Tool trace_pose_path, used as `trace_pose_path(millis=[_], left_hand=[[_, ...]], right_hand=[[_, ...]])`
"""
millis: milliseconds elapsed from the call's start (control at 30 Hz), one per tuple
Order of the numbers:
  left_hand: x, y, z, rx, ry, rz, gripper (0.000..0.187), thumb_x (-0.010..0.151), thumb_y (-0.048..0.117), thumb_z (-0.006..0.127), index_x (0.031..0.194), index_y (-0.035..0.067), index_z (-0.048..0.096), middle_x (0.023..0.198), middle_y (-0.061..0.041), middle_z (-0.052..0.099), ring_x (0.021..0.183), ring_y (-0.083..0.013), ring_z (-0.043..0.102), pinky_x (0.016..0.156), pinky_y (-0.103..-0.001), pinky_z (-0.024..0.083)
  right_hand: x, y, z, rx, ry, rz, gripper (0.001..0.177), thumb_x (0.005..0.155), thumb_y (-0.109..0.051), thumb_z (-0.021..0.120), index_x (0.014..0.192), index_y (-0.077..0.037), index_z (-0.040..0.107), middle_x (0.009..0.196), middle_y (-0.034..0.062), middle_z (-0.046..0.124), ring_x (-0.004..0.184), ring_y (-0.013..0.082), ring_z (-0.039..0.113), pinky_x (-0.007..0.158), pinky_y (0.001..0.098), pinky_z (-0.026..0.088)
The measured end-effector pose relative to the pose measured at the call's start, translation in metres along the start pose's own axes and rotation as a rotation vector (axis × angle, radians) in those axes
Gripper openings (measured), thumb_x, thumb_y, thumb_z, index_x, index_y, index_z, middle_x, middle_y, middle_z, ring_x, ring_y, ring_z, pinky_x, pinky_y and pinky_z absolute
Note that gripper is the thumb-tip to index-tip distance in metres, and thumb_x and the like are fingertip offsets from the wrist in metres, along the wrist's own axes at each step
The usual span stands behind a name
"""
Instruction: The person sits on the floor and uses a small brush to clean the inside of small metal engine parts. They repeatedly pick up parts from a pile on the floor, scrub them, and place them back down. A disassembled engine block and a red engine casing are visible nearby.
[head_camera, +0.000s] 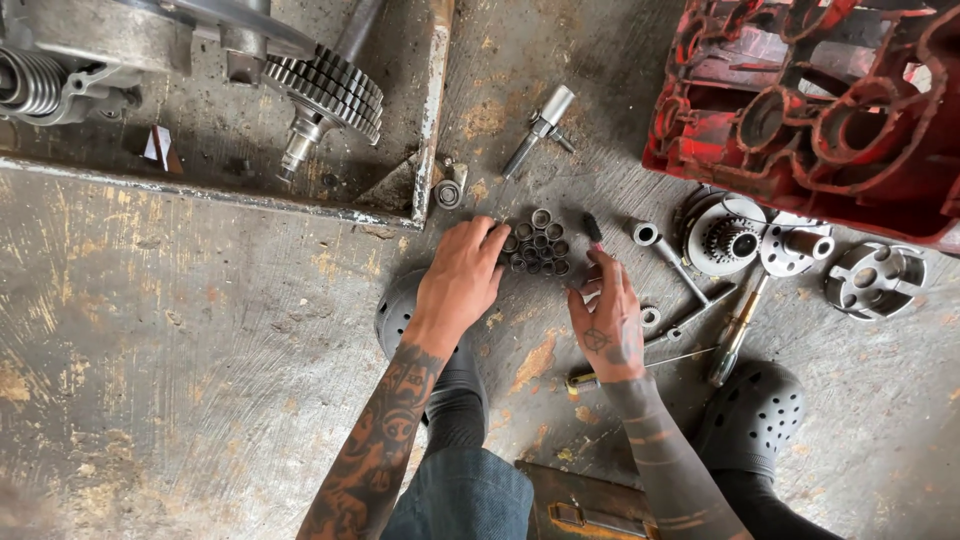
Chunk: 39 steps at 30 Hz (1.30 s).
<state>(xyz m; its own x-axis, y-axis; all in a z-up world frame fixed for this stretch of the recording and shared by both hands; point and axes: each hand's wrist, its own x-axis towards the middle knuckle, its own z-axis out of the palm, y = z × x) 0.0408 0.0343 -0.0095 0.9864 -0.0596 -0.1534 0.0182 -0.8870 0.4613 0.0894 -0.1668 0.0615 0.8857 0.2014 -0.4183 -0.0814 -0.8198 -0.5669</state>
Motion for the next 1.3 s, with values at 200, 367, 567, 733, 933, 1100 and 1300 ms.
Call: trace_pose_path(millis=[200, 367, 567, 733, 933, 1100, 1300], left_hand=[[0.002, 0.003, -0.006, 0.006, 0.036, 0.002, 0.056, 0.075, 0.018, 0.084, 0.126, 0.009, 0.065, 0.117, -0.008, 0.055, 0.101, -0.0258, 0.064, 0.098, -0.04, 0.05], [0.002, 0.004, -0.008, 0.008, 0.03, -0.003, 0.051, 0.076, 0.018, 0.083, 0.124, 0.01, 0.066, 0.116, -0.006, 0.055, 0.101, -0.0249, 0.064, 0.098, -0.04, 0.05], [0.003, 0.005, -0.009, -0.001, 0.005, -0.016, 0.043, 0.079, 0.017, 0.082, 0.12, 0.01, 0.068, 0.115, -0.007, 0.055, 0.101, -0.0255, 0.065, 0.098, -0.04, 0.05], [0.002, 0.005, -0.007, 0.009, 0.021, -0.013, 0.042, 0.079, 0.017, 0.081, 0.118, 0.01, 0.068, 0.114, -0.007, 0.055, 0.101, -0.0257, 0.065, 0.096, -0.04, 0.051], [0.001, 0.004, -0.006, 0.025, 0.014, -0.016, 0.041, 0.08, 0.019, 0.081, 0.118, 0.011, 0.068, 0.115, -0.006, 0.055, 0.101, -0.0244, 0.065, 0.096, -0.04, 0.051], [0.001, 0.005, -0.01, 0.003, 0.014, -0.016, 0.038, 0.082, 0.017, 0.079, 0.118, 0.01, 0.068, 0.115, -0.007, 0.055, 0.101, -0.0252, 0.065, 0.097, -0.04, 0.05], [0.0, 0.004, -0.008, 0.009, 0.028, -0.009, 0.04, 0.08, 0.017, 0.08, 0.118, 0.01, 0.068, 0.115, -0.007, 0.055, 0.1, -0.0257, 0.065, 0.096, -0.041, 0.051]], right_hand=[[0.005, 0.023, 0.015, -0.05, 0.028, -0.072, 0.053, 0.083, -0.01, 0.08, 0.133, -0.009, 0.06, 0.102, 0.0141, 0.062, 0.085, 0.0327, 0.071, 0.064, 0.043, 0.06], [0.006, 0.023, 0.017, -0.046, 0.032, -0.042, 0.047, 0.085, -0.012, 0.079, 0.129, -0.01, 0.063, 0.1, 0.0108, 0.062, 0.081, 0.0273, 0.071, 0.063, 0.0385, 0.06], [0.006, 0.02, 0.016, -0.06, 0.037, -0.046, 0.04, 0.088, -0.012, 0.078, 0.126, -0.01, 0.065, 0.098, 0.0097, 0.061, 0.081, 0.027, 0.071, 0.064, 0.0383, 0.06], [0.005, 0.015, 0.015, -0.074, 0.036, -0.052, 0.037, 0.09, -0.01, 0.076, 0.125, -0.008, 0.066, 0.099, 0.0117, 0.062, 0.083, 0.0278, 0.071, 0.067, 0.0388, 0.061], [0.005, 0.019, 0.018, -0.13, 0.032, -0.035, 0.035, 0.092, -0.013, 0.075, 0.126, -0.01, 0.066, 0.1, 0.0106, 0.062, 0.082, 0.0261, 0.071, 0.067, 0.0394, 0.061], [0.003, 0.016, 0.018, -0.119, 0.034, -0.029, 0.034, 0.093, -0.015, 0.075, 0.125, -0.01, 0.066, 0.101, 0.0119, 0.061, 0.085, 0.03, 0.071, 0.068, 0.0437, 0.061], [0.003, 0.023, 0.02, -0.182, 0.022, -0.034, 0.033, 0.094, -0.024, 0.072, 0.126, -0.018, 0.065, 0.105, 0.0087, 0.061, 0.088, 0.0321, 0.071, 0.071, 0.0496, 0.06]])
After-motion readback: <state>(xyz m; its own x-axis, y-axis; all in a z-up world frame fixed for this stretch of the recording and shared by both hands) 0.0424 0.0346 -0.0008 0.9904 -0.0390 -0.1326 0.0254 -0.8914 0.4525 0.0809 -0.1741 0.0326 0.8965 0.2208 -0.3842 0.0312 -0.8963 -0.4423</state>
